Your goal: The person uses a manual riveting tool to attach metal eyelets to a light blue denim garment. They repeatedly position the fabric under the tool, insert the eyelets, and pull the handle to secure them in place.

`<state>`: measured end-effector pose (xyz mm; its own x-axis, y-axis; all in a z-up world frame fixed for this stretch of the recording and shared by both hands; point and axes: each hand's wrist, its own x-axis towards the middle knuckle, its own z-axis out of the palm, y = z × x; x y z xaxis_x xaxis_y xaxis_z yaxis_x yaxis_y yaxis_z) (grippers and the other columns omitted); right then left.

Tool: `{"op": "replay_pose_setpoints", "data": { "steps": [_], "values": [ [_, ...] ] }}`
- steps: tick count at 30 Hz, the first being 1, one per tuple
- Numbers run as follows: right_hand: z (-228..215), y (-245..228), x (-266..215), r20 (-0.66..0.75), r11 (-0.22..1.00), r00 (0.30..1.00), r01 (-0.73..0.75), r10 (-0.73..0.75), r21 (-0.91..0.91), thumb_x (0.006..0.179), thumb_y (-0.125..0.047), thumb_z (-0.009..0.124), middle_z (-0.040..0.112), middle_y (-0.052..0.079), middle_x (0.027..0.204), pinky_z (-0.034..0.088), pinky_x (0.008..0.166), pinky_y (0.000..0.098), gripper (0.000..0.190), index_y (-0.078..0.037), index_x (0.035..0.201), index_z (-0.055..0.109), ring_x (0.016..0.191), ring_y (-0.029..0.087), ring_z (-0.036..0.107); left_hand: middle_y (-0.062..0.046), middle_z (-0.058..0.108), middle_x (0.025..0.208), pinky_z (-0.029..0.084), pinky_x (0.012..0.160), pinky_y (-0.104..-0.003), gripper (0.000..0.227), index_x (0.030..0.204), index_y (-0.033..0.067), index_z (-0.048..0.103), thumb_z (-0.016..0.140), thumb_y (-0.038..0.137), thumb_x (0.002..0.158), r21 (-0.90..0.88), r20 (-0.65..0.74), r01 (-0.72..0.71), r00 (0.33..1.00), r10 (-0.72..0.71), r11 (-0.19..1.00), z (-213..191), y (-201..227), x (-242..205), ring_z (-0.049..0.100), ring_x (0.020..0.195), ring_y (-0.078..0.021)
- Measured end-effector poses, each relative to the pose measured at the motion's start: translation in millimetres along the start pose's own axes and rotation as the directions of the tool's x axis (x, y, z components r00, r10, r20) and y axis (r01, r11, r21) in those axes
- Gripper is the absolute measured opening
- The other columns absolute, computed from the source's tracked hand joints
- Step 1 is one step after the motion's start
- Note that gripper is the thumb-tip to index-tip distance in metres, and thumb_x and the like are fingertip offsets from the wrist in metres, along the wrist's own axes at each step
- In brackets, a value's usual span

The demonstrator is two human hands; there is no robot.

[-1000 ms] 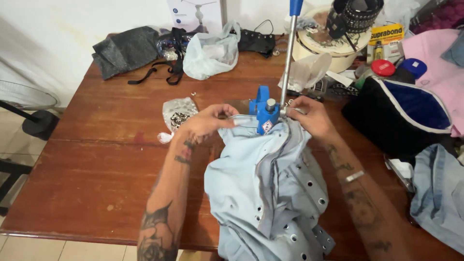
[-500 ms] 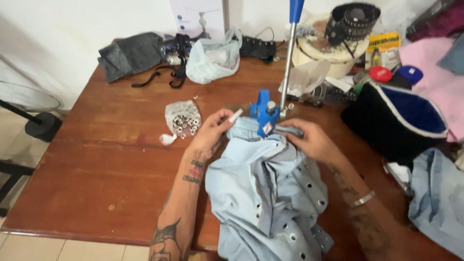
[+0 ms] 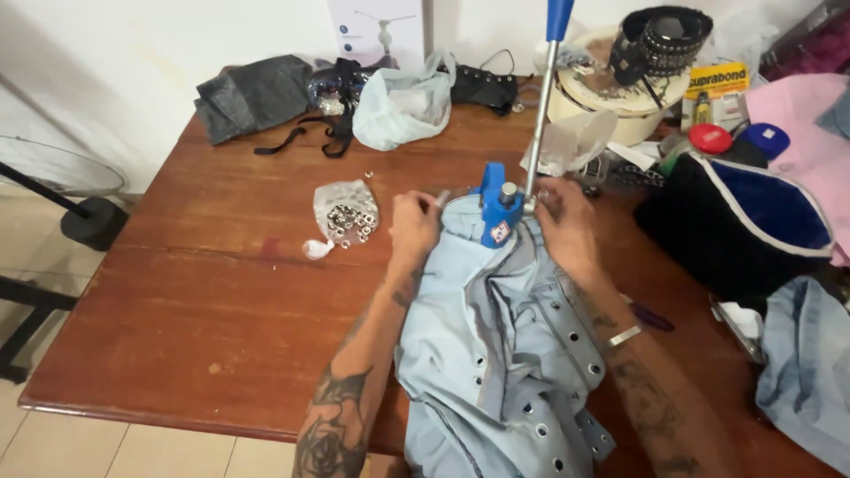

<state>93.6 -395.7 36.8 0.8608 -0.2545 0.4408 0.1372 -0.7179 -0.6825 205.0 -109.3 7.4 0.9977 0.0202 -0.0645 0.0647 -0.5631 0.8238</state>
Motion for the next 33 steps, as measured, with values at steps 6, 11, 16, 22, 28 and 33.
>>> {"op": "replay_pose_setpoints", "data": {
  "steps": [6, 11, 16, 22, 28, 33],
  "values": [
    [-69, -49, -65, -0.002, 0.944, 0.958, 0.282, -0.287, -0.171, 0.121, -0.027, 0.08, 0.075, 0.009, 0.119, 0.069, 0.095, 0.0512, 0.02, -0.012, 0.134, 0.082, 0.112, 0.038, 0.077, -0.021, 0.07, 0.126, 0.057, 0.11, -0.066, 0.018, 0.131, 0.0106, 0.072, 0.071, 0.026, 0.121, 0.019, -0.04, -0.561, 0.826, 0.562, 0.827, -91, 16, -95, 0.072, 0.127, -0.0547],
    [-34, -37, -97, 0.023, 0.903, 0.912, 0.409, -0.41, -0.134, 0.113, -0.062, 0.078, 0.059, 0.006, 0.103, 0.06, 0.094, 0.0504, 0.05, -0.014, 0.11, 0.065, 0.1, 0.037, 0.069, -0.018, 0.066, 0.145, 0.053, 0.116, -0.073, 0.04, 0.148, 0.0143, 0.064, 0.063, 0.046, 0.125, 0.151, 0.204, -0.609, 0.79, 0.579, 0.778, -81, 17, -121, 0.067, 0.139, -0.0537],
    [-8, -46, -108, 0.064, 0.879, 0.929, 0.365, -0.364, -0.306, 0.112, -0.07, 0.077, 0.061, 0.006, 0.096, 0.063, 0.088, 0.0477, 0.052, -0.02, 0.107, 0.064, 0.094, 0.035, 0.073, -0.02, 0.061, 0.159, 0.051, 0.119, -0.072, 0.037, 0.142, 0.0177, 0.064, 0.062, 0.05, 0.123, 0.218, 0.263, -0.656, 0.752, 0.604, 0.723, -56, 12, -103, 0.063, 0.143, -0.0555],
    [-12, -25, -94, 0.163, 0.974, 0.96, 0.227, -0.227, 0.016, 0.124, -0.031, 0.071, 0.072, 0.017, 0.102, 0.063, 0.091, 0.0576, 0.025, -0.012, 0.108, 0.071, 0.103, 0.052, 0.078, -0.013, 0.066, 0.122, 0.043, 0.118, -0.064, 0.024, 0.126, 0.0193, 0.061, 0.05, 0.04, 0.129, 0.131, 0.28, -0.729, 0.677, 0.68, 0.672, -60, 21, -88, 0.069, 0.126, -0.0463],
    [-5, 17, -57, 0.241, 0.951, 0.958, -0.209, 0.152, 0.23, 0.138, -0.035, 0.049, 0.066, 0.007, 0.091, 0.061, 0.093, 0.0505, 0.031, -0.016, 0.13, 0.072, 0.092, 0.027, 0.069, -0.019, 0.079, 0.113, 0.058, 0.108, -0.069, 0.024, 0.129, 0.0209, 0.058, 0.051, 0.043, 0.131, 0.11, 0.215, -0.603, 0.791, 0.573, 0.79, -58, 33, -71, 0.08, 0.116, -0.0535],
    [0, 5, -29, 0.208, 0.999, 0.977, -0.046, 0.048, -0.016, 0.134, -0.031, 0.057, 0.076, 0.027, 0.101, 0.06, 0.097, 0.0636, 0.026, -0.009, 0.127, 0.069, 0.107, 0.053, 0.078, -0.018, 0.079, 0.117, 0.065, 0.105, -0.067, 0.025, 0.128, 0.0236, 0.057, 0.052, 0.048, 0.13, 0.122, 0.175, -0.521, 0.849, 0.498, 0.845, -56, 34, -63, 0.082, 0.118, -0.0506]
  ]
}}
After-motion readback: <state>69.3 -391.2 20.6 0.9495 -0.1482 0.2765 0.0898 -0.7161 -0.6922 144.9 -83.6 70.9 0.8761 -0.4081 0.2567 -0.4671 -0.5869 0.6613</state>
